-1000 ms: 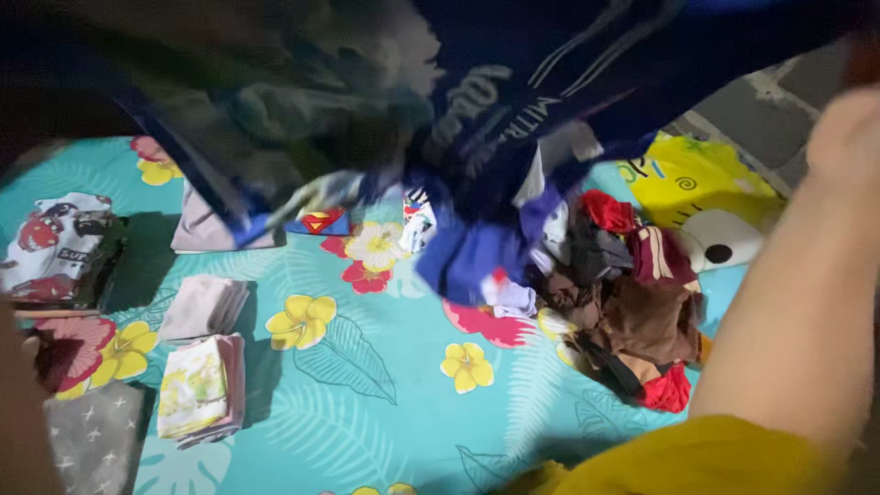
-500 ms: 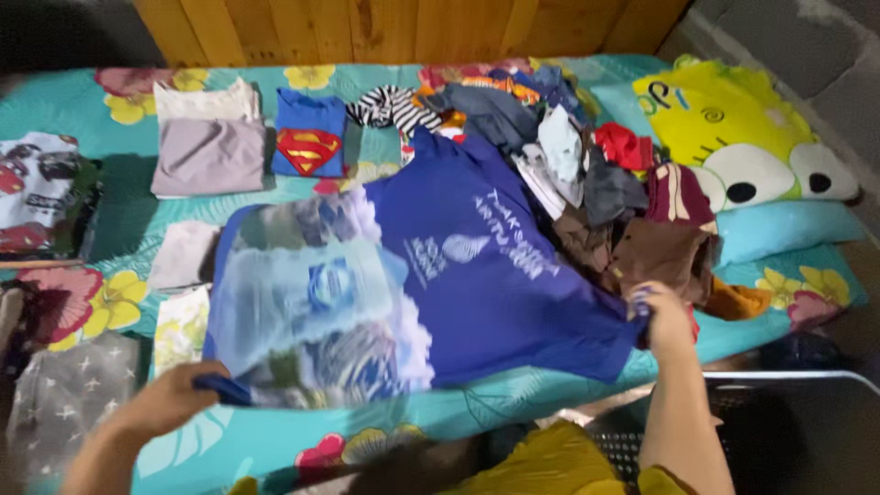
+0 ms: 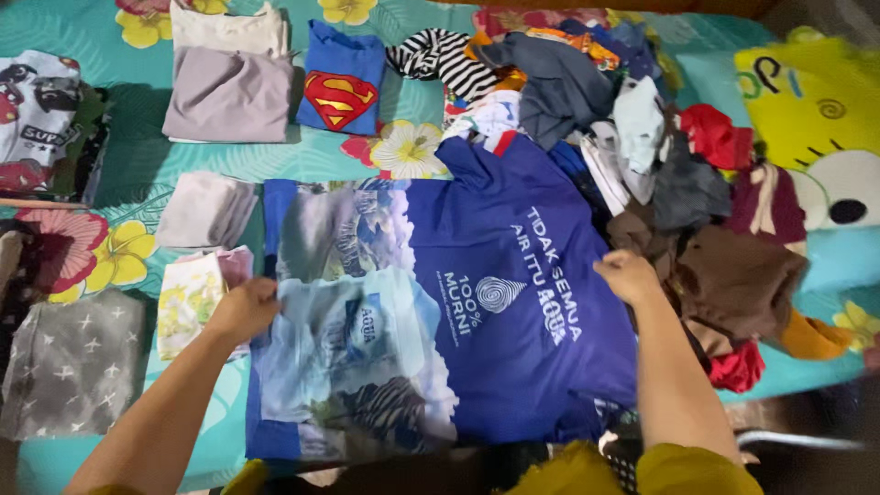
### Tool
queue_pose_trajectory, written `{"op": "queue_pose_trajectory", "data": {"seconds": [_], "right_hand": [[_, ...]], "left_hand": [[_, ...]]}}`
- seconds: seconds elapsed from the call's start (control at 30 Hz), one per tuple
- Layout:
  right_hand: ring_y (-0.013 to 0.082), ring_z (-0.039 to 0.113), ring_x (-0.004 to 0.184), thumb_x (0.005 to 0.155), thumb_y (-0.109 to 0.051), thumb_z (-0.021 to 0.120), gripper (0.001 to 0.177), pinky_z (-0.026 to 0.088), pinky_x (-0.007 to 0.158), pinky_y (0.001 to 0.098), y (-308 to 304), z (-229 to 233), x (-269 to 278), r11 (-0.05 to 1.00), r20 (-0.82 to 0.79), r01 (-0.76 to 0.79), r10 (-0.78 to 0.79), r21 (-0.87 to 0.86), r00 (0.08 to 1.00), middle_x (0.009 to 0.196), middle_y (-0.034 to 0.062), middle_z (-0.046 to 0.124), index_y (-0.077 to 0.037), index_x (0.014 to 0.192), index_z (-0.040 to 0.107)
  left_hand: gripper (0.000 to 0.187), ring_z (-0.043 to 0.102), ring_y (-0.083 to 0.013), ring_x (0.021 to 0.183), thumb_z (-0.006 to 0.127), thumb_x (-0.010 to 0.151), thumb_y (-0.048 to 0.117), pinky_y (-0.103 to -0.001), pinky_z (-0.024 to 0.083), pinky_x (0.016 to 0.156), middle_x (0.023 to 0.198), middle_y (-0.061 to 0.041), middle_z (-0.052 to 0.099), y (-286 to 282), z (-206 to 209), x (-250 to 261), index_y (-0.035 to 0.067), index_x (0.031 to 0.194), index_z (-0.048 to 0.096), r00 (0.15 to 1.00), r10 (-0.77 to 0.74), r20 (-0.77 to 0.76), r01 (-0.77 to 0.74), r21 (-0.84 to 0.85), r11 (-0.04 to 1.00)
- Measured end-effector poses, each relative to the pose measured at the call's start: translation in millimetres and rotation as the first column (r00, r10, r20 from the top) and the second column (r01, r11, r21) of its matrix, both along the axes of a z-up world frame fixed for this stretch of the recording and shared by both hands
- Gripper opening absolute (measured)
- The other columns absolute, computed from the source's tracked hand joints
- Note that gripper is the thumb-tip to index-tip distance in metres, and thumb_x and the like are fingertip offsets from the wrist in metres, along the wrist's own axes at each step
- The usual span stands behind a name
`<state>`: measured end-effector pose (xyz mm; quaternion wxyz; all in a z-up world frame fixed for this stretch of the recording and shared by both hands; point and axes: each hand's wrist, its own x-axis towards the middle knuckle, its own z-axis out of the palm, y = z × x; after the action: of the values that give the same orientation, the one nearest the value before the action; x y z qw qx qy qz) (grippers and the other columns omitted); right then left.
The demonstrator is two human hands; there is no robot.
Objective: The person folds several pieces of clothing on a bed, including a white shirt with car graphics, a blue t-shirt, a white t-shirt, a patterned baby onesie, a light green t-shirt, and grey shorts. The folded items are stacked in neat piles on the bed.
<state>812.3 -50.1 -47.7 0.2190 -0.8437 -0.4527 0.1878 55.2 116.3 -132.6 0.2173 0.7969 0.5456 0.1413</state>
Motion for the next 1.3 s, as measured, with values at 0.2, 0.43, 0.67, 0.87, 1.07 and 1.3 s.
{"op": "queue_pose_trajectory", "data": {"seconds": [0.2,0.43,0.67,0.87,1.07,1.3], "right_hand": [[0.0349,0.071,0.109,0.085,-0.042,0.077,0.055,0.053,0.095,0.0406,93,-12,-17,0.939,0.006,0.203,-0.213,0.276,0.977,0.117,0.0231,0.073,0.000,0.120,0.072],[0.0410,0.059,0.120,0.089,-0.054,0.080,0.075,0.045,0.099,0.0430,133,-42,10,0.963,0.020,0.233,-0.238,0.139,0.971,0.127,0.0305,0.062,0.007,0.129,0.063],[0.0201,0.064,0.088,0.084,-0.035,0.086,0.051,0.051,0.079,0.0331,137,-63,2,0.878,-0.249,0.234,-0.137,0.418,0.959,0.102,0.0148,0.073,0.006,0.110,0.073],[0.0147,0.054,0.080,0.084,-0.021,0.086,0.039,0.044,0.071,0.0317,101,-59,53,0.743,-0.454,0.429,-0.189,0.514,0.871,0.095,0.0051,0.066,0.002,0.112,0.072],[0.0277,0.068,0.100,0.074,-0.022,0.084,0.062,0.052,0.089,0.0381,62,-38,85,0.930,-0.232,0.363,-0.366,-0.058,0.901,0.113,0.0176,0.073,0.005,0.128,0.068],[0.0269,0.065,0.114,0.084,-0.040,0.085,0.070,0.048,0.097,0.0382,60,-20,57,0.977,-0.146,0.204,-0.193,0.063,0.970,0.123,0.0176,0.069,0.006,0.131,0.065]], "left_hand": [[0.059,0.073,-0.0406,0.105,0.076,0.079,0.039,-0.049,0.056,0.092,0.111,-0.027,0.075,46,-4,58,-0.002,0.122,0.069,0.844,0.527,0.097,-0.475,-0.321,0.820],[0.072,0.061,-0.0531,0.110,0.072,0.088,0.037,-0.057,0.046,0.094,0.119,-0.037,0.064,69,-54,77,-0.010,0.139,0.052,0.718,0.692,0.072,-0.691,-0.046,0.722],[0.057,0.067,-0.0430,0.108,0.084,0.079,0.035,-0.048,0.052,0.094,0.114,-0.026,0.070,88,-58,67,-0.004,0.117,0.066,0.694,0.720,-0.013,-0.697,-0.265,0.667],[0.031,0.070,-0.0187,0.082,0.078,0.077,0.015,-0.041,0.056,0.072,0.098,-0.005,0.073,87,-38,49,0.010,0.107,0.072,0.281,0.810,0.515,-0.123,-0.818,0.563],[0.011,0.065,-0.0244,0.084,0.075,0.089,0.017,-0.043,0.051,0.072,0.102,-0.011,0.071,85,-30,35,0.012,0.098,0.073,0.372,0.870,0.323,-0.383,-0.801,0.461],[0.020,0.069,-0.0277,0.083,0.070,0.084,0.013,-0.043,0.056,0.076,0.099,-0.013,0.075,75,-10,49,0.006,0.102,0.076,0.517,0.819,0.248,-0.203,-0.894,0.399]]}}
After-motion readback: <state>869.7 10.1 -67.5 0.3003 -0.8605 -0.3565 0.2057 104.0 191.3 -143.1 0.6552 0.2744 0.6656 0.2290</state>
